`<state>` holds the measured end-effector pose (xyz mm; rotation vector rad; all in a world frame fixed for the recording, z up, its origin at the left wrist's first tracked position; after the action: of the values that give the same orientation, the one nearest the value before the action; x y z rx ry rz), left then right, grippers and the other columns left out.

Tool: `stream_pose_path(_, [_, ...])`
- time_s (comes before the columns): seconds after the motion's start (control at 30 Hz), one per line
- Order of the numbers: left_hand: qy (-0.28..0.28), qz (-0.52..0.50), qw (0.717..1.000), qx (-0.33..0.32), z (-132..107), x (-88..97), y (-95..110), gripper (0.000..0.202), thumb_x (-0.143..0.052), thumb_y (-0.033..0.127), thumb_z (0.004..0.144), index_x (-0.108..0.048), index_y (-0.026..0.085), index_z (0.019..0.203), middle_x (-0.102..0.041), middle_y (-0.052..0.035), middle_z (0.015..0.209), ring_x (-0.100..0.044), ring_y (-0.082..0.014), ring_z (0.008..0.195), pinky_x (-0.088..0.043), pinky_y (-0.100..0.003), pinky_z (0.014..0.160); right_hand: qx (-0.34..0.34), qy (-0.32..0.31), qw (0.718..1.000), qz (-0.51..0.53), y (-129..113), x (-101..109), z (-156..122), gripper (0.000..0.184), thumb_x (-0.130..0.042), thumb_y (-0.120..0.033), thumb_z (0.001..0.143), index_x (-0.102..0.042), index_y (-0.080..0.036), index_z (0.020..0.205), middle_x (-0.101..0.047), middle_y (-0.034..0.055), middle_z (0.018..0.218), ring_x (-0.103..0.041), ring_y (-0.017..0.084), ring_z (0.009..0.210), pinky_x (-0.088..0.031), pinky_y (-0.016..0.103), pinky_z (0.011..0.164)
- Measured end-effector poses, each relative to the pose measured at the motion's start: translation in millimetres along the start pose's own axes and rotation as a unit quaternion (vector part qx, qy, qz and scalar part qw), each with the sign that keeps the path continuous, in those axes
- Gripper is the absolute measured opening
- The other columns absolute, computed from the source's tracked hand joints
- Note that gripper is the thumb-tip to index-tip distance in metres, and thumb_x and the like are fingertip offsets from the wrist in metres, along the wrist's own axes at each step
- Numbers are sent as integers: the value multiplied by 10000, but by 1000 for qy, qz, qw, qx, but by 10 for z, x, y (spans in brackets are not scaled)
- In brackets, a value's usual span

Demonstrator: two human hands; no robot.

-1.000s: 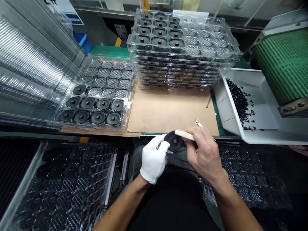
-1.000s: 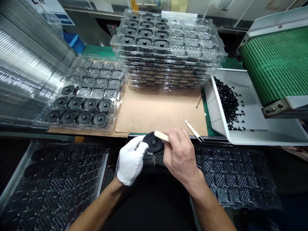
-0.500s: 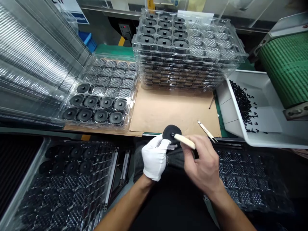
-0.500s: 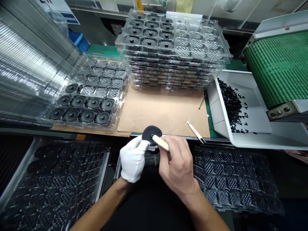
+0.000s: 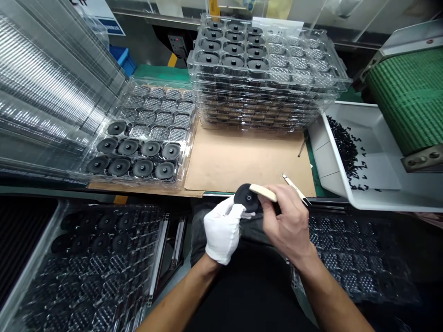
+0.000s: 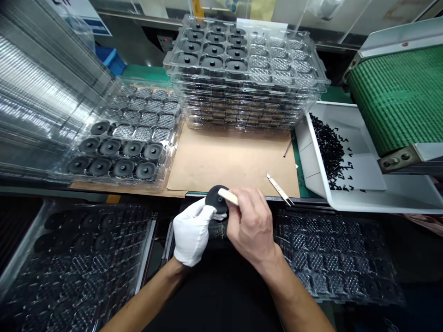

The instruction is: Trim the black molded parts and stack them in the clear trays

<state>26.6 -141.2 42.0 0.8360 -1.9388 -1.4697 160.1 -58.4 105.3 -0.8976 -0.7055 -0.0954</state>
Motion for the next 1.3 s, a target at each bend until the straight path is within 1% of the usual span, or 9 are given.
stream_pose_path(0.13, [-18, -47, 999, 5, 0, -16, 58, 155, -668, 181, 829, -798, 167, 913, -780, -3, 777, -724, -157, 642, -595, -218, 649, -109, 81, 990, 49, 417, 85, 63, 216, -653, -275, 927, -683, -227, 1136, -716, 74, 1085, -649, 228, 996, -516, 417, 905])
stream_pose_path(0.27, [-12, -62, 998, -6, -31, 8, 176, 155, -654, 173, 832, -788, 149, 907, -786, -15, 780, -743, -171, 652, -597, -224, 645, -291, 25, 940, 178, 1211, -363, 112, 376, -715, -438, 837, -682, -178, 1106, -741, 93, 1015, -677, 231, 888, -546, 418, 842])
stream_pose_path(0.43, [2, -52, 999, -13, -98, 35, 265, 150, -650, 190, 835, -783, 146, 887, -764, -6, 712, -723, -169, 610, -601, -240, 638, -333, 0, 917, 221, 1723, -773, 165, 552, -739, -412, 764, -635, -82, 1195, -714, 209, 1147, -700, 250, 902, -566, 447, 862])
stream_pose_path(0.53, [0, -65, 998, -11, -107, 35, 252, 141, -670, 207, 830, -777, 144, 897, -772, -15, 725, -736, -180, 627, -605, -247, 648, -337, 13, 911, 237, 1622, -670, 111, 670, -745, -441, 767, -575, -118, 1328, -563, 240, 1415, -671, 250, 1007, -545, 475, 928])
stream_pose_path(0.63, [-11, -65, 998, -8, -80, 5, 205, 148, -700, 218, 820, -780, 145, 922, -790, -25, 784, -745, -179, 660, -604, -242, 668, -315, -60, 886, 334, 1222, -558, 52, 517, -693, -508, 839, -668, -186, 1244, -668, 154, 1296, -683, 218, 979, -579, 407, 855])
stream_pose_path(0.77, [-18, -45, 999, -9, -46, -45, 160, 152, -728, 248, 816, -790, 161, 924, -786, -8, 799, -730, -155, 688, -590, -212, 671, -275, -154, 759, 570, 621, -488, 5, 372, -716, -396, 885, -703, -257, 1230, -732, 59, 1094, -643, 119, 802, -546, 262, 703])
stream_pose_path(0.87, [-29, -30, 999, -4, -59, -80, 149, 110, -737, 236, 811, -792, 174, 883, -778, 6, 779, -703, -132, 657, -576, -191, 659, -281, -131, 714, 628, 531, -451, 1, 349, -782, -292, 838, -730, -247, 1180, -728, 33, 1017, -592, 88, 737, -500, 207, 623])
stream_pose_path(1.0, [-32, -24, 999, -3, -101, -90, 138, 101, -735, 241, 811, -794, 183, 868, -772, 9, 767, -700, -140, 654, -578, -200, 656, -297, -137, 703, 632, 583, -481, -35, 345, -786, -293, 828, -733, -233, 1164, -716, 35, 1004, -579, 98, 721, -500, 215, 598])
stream_pose_path(1.3, [-6, -16, 1000, -21, -164, -27, 120, 223, -792, 319, 776, -796, 170, 942, -790, -16, 829, -736, -189, 744, -607, -250, 713, -258, -146, 739, 605, 530, -373, -19, 333, -785, -314, 825, -723, -245, 1145, -721, 46, 1052, -630, 137, 837, -544, 253, 704])
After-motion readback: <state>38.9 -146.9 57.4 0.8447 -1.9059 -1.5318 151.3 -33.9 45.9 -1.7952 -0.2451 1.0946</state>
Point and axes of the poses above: each hand's wrist, its own z-axis towards the middle knuckle, its own x-axis out of the back of the hand, y = z × x, the point moved 7 cm from there along z, towards the middle knuckle
